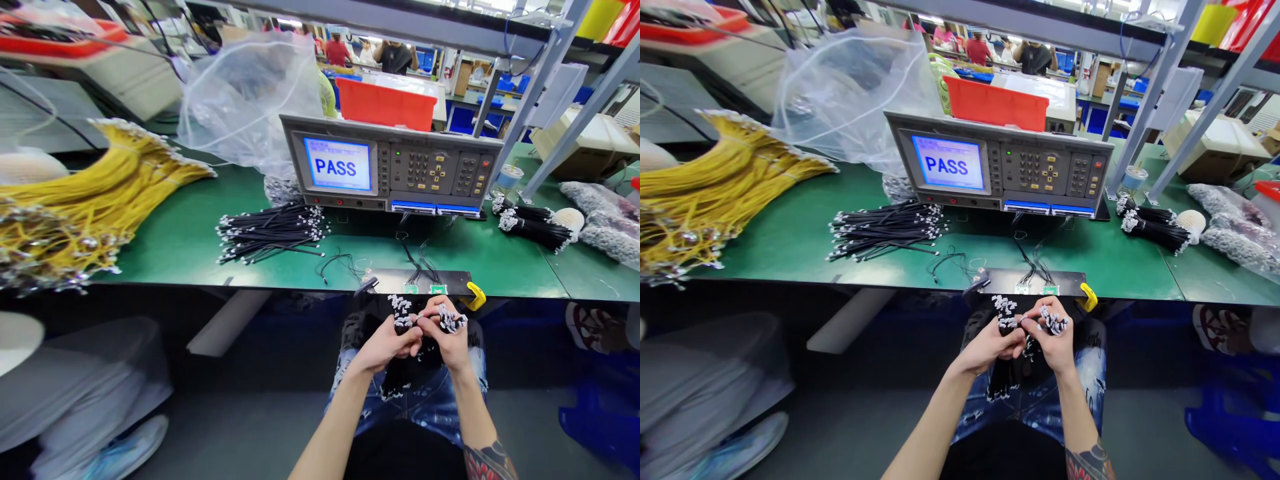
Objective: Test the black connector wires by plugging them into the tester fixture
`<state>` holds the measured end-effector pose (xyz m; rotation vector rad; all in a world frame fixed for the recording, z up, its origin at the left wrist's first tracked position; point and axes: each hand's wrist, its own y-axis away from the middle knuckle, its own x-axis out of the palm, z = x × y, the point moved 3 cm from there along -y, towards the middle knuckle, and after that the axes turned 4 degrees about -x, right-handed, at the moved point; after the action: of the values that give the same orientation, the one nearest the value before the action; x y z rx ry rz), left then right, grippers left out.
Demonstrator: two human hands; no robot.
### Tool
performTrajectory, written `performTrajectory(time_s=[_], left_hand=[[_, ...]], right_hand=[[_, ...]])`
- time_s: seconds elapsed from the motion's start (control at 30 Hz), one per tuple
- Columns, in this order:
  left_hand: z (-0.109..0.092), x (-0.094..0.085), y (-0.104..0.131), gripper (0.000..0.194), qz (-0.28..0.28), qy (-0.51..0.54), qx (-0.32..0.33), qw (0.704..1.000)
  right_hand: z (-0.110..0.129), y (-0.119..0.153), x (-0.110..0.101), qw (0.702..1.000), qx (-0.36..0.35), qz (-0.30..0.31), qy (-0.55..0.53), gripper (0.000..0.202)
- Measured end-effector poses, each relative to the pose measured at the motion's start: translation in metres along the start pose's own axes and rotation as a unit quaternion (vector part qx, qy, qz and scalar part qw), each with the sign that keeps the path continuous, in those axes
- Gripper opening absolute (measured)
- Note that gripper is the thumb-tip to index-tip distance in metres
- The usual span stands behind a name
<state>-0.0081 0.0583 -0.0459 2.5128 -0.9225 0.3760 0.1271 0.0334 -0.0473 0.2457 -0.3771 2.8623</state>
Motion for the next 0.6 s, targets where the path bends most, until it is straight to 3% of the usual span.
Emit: performTrajectory(time_s=[0.27,0.4,0.6], left_hand=[[0.001,-0.001,-0.005,0.057,-0.059,0.006,0.02,0.998],[0.005,-0.004,-0.008,0.057,-0.124,0.008,0.041,0.991],[-0.001,-0.017,-0.003,0.058,-0.195,0.015,0.051,0.979]], right_hand=[[0.003,-0.001,-0.01,0.972,-0.059,-0.201,-0.105,0.024],[0.009,-0.006,-0.017,0.964,-0.04,-0.219,-0.149,0.029],[0.003,-0.013,-0.021,0.962,-0.019,-0.24,-0.131,0.04]])
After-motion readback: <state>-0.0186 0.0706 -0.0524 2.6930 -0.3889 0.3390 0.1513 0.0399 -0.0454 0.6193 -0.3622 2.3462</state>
